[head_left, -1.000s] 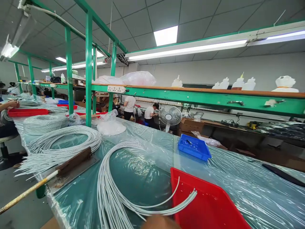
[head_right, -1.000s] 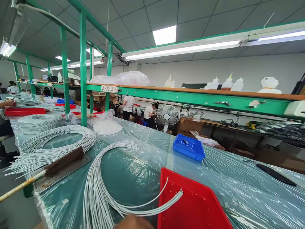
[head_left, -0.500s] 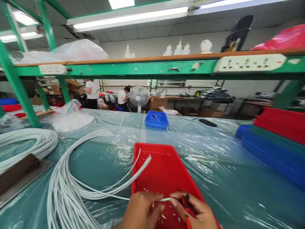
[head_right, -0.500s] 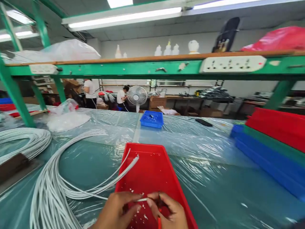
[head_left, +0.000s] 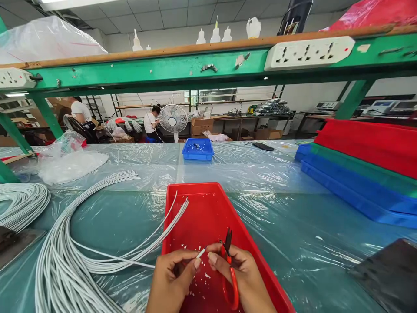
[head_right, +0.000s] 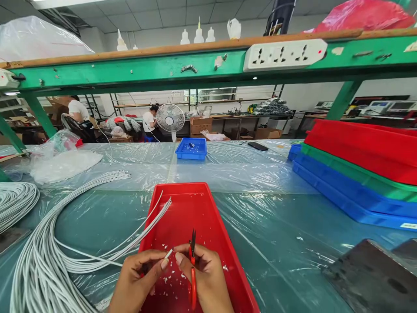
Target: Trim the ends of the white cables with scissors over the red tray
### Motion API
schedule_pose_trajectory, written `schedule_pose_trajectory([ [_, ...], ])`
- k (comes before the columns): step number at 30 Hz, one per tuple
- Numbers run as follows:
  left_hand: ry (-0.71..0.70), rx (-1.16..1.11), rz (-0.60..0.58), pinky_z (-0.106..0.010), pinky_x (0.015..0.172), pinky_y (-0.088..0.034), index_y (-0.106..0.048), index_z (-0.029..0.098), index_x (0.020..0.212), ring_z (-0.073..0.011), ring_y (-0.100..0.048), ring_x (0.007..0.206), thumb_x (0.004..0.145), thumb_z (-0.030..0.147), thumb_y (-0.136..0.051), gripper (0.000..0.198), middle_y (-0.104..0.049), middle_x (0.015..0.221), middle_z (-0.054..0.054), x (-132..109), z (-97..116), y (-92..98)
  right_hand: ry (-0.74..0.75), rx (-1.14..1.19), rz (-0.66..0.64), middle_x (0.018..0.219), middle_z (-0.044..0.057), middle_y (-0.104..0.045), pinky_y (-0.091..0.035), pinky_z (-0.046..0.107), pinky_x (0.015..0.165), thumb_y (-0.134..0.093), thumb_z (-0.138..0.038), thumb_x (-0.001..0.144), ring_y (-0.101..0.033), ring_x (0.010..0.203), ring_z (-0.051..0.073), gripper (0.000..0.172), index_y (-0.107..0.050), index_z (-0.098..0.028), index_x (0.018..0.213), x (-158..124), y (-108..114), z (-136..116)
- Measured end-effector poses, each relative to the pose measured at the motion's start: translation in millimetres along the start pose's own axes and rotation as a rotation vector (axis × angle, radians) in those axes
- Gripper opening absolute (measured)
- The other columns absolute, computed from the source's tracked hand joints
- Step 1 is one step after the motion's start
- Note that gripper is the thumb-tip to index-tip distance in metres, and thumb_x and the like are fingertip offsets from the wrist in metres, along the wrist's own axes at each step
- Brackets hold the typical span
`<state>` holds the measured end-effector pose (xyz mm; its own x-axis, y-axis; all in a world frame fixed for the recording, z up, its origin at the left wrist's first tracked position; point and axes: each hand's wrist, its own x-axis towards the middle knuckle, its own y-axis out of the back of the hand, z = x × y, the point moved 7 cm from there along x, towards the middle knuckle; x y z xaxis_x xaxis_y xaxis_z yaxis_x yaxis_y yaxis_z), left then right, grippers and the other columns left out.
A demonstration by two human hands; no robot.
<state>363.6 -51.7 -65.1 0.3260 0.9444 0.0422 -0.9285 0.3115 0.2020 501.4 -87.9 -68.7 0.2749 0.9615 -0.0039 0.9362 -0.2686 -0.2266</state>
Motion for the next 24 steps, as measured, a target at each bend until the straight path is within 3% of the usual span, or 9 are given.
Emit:
schedule_pose_trajectory([
  [6, -0.137, 0.05, 0.063, -0.017, 0.038, -0.039, -0.074, 0.018, 0.079, -0.0098, -0.05, 0.041, 0.073, 0.028, -0.064, 0.016, -0.071, 0.067, -0.005, -3, 12, 2.5, 0.034, 0.021, -0.052, 0.059, -0.002, -0.06, -0.04, 0.017, 0.057, -0.073, -0.027, 0.064, -0.05, 0.058, 0.01, 0.01, -0.071, -0.02, 0.07, -4, -3, -1],
  [10, -0.252, 0.138, 0.002, -0.021, 0.056, -0.051, -0.074, 0.018, 0.083, -0.0167, -0.065, 0.061, 0.075, 0.022, -0.062, 0.015, -0.074, 0.072, -0.007, -5, 19, 0.5, 0.014, 0.047, -0.03, 0.058, -0.002, -0.06, -0.039, 0.017, 0.056, -0.073, -0.029, 0.065, -0.048, 0.055, 0.009, 0.01, -0.07, -0.019, 0.068, -4, -3, 0],
  [15, -0.397, 0.203, -0.047, -0.022, 0.066, -0.053, -0.072, 0.017, 0.09, -0.018, -0.068, 0.072, 0.078, 0.015, -0.058, 0.017, -0.074, 0.083, -0.009, -9, 26, -1.0, 0.011, 0.104, -0.04, 0.054, -0.004, -0.056, -0.037, 0.016, 0.054, -0.077, -0.024, 0.059, -0.045, 0.053, 0.008, 0.011, -0.071, -0.02, 0.066, -4, -4, 2],
  [24, -0.686, 0.394, -0.098, -0.021, 0.057, -0.052, -0.065, 0.017, 0.097, -0.0164, -0.068, 0.066, 0.081, 0.006, -0.05, 0.025, -0.073, 0.083, -0.008, -19, 34, -8.9, -0.031, 0.018, -0.011, 0.05, -0.004, -0.05, -0.032, 0.019, 0.049, -0.072, -0.023, 0.056, -0.038, 0.049, 0.008, 0.013, -0.062, -0.014, 0.057, -4, -1, -4],
])
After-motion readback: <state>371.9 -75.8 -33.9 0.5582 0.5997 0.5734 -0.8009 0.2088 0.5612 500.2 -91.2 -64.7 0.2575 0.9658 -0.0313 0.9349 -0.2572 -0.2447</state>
